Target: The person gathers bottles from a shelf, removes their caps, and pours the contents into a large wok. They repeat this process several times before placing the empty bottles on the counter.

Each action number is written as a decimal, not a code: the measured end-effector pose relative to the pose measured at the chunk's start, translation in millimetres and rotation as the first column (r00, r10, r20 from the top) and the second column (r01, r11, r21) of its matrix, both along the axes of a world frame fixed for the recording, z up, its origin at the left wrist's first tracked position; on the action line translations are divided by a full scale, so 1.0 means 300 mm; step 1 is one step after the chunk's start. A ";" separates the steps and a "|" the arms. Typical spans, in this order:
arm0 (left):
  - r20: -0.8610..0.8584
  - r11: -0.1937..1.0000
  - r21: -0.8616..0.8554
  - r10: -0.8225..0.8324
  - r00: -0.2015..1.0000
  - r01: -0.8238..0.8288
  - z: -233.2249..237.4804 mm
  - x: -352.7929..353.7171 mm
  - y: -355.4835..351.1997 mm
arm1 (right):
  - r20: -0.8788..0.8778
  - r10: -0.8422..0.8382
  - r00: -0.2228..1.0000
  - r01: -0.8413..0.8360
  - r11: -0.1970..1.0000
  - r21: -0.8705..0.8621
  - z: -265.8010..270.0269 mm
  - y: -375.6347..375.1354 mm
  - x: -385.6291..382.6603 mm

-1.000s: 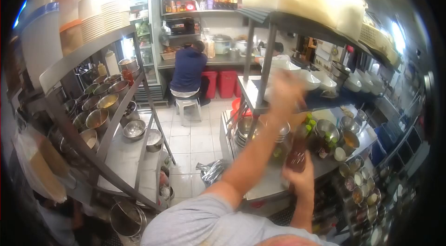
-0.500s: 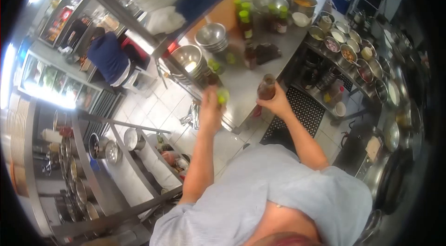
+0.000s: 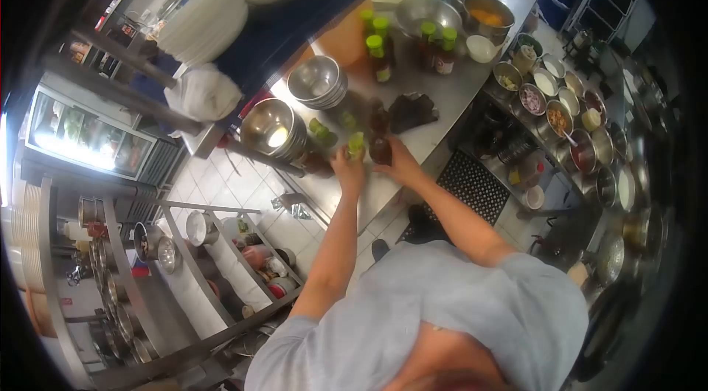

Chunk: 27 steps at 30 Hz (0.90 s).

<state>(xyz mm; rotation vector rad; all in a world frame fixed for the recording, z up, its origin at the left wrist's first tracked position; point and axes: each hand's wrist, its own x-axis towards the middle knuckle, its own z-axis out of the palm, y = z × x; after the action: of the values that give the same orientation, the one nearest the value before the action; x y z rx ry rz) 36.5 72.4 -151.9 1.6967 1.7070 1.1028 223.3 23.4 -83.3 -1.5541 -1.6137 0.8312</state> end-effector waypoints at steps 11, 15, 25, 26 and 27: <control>-0.091 0.928 -0.056 0.362 0.928 -0.367 -0.283 0.030 0.242 | -0.172 -0.087 0.981 0.113 0.983 0.145 -0.008 0.491 0.366; -0.051 0.933 -0.203 0.294 0.954 -0.298 0.023 0.075 0.013 | -0.147 -0.120 0.982 0.165 0.919 0.357 -0.049 0.792 0.280; 0.291 0.832 -0.541 0.045 0.956 0.125 0.536 -0.091 -0.561 | -0.326 -0.079 0.942 0.147 0.971 0.189 -0.011 0.785 0.307; 0.412 0.849 -0.495 0.044 0.910 0.183 0.565 -0.136 -0.585 | -0.371 -0.089 0.924 0.132 0.987 0.091 0.104 0.682 0.348; 0.502 0.868 -0.431 0.004 0.865 0.246 0.608 -0.172 -0.591 | -0.413 -0.105 0.904 0.112 0.994 -0.008 0.226 0.553 0.371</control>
<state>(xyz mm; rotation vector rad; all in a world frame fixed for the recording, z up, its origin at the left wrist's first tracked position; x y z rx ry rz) -15.1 -104.9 30.6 1.0765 1.3678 0.8522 334.5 189.2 -15.7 -1.3318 -1.2119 1.0054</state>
